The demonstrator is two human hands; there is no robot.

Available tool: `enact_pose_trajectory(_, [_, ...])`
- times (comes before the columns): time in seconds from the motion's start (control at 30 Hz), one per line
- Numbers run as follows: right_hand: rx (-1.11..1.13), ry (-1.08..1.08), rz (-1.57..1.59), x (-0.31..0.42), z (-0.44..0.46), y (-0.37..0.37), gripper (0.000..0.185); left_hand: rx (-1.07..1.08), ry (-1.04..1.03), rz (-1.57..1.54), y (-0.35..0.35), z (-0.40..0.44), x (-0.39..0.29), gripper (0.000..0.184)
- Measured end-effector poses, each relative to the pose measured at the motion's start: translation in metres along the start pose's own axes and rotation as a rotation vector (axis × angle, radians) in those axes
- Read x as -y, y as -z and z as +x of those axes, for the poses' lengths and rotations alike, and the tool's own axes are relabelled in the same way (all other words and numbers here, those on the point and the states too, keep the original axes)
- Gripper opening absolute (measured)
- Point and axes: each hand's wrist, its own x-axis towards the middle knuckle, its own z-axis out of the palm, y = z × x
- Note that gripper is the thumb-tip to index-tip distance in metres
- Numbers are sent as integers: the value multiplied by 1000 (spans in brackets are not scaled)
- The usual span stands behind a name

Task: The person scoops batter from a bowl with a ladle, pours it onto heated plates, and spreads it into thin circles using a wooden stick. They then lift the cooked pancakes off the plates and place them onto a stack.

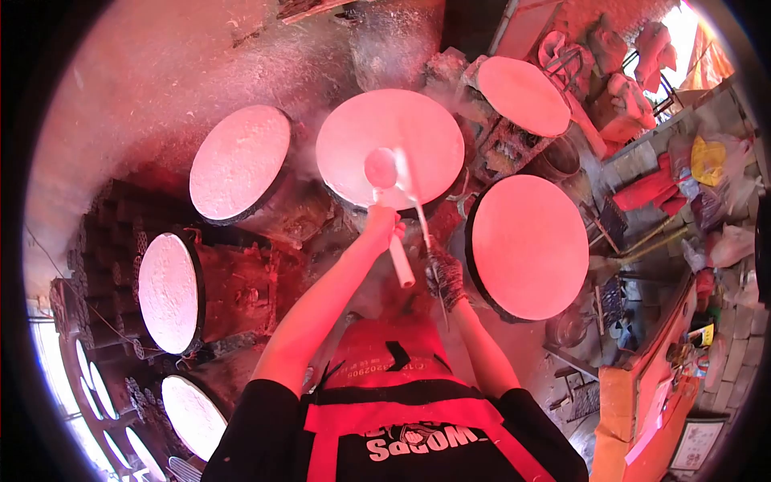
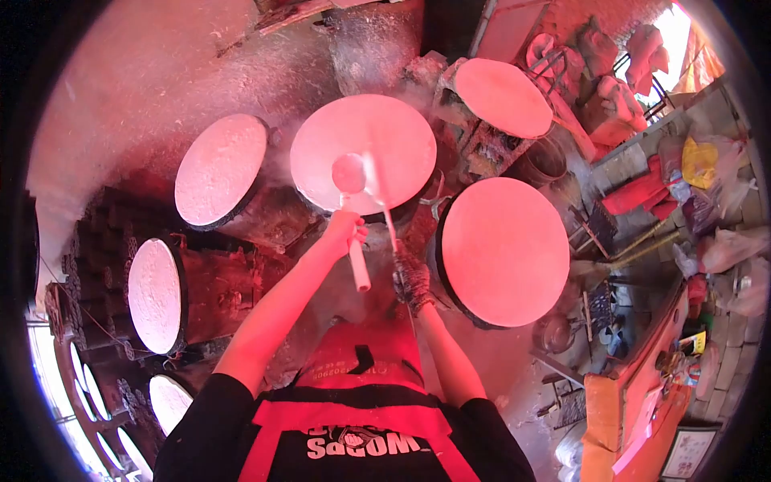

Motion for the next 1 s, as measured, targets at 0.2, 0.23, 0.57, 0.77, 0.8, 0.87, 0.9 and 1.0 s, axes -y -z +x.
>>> enact_pose_trajectory(0.2, [-51, 627, -1028, 14, 23, 34, 33, 373, -110, -362, 44, -73, -42, 13])
enact_pose_trajectory(0.23, [-94, 813, -1187, 8, 31, 38, 31, 511, 84, -505, 54, -82, -49, 13])
enact_pose_trajectory(0.57, [109, 507, -498, -74, -19, 42, 28, 285, 466, -518, 81, -103, -27, 9])
enact_pose_trajectory(0.77, [234, 203, -15, -9, -16, 77, 30, 137, 246, -237, 49, -74, -34, 8])
enact_pose_trajectory(0.8, [244, 143, 107, 3, -14, 77, 31, 210, 184, -186, 34, -64, -41, 8])
enact_pose_trajectory(0.87, [227, 74, 305, 25, -10, 72, 34, 302, 111, -143, 1, -32, -57, 8])
enact_pose_trajectory(0.9, [209, 62, 379, 32, -7, 70, 35, 341, 110, -181, -19, -12, -65, 8])
enact_pose_trajectory(1.0, [217, 131, 379, 47, 5, 66, 32, 395, 121, -299, -80, 33, -86, 6])
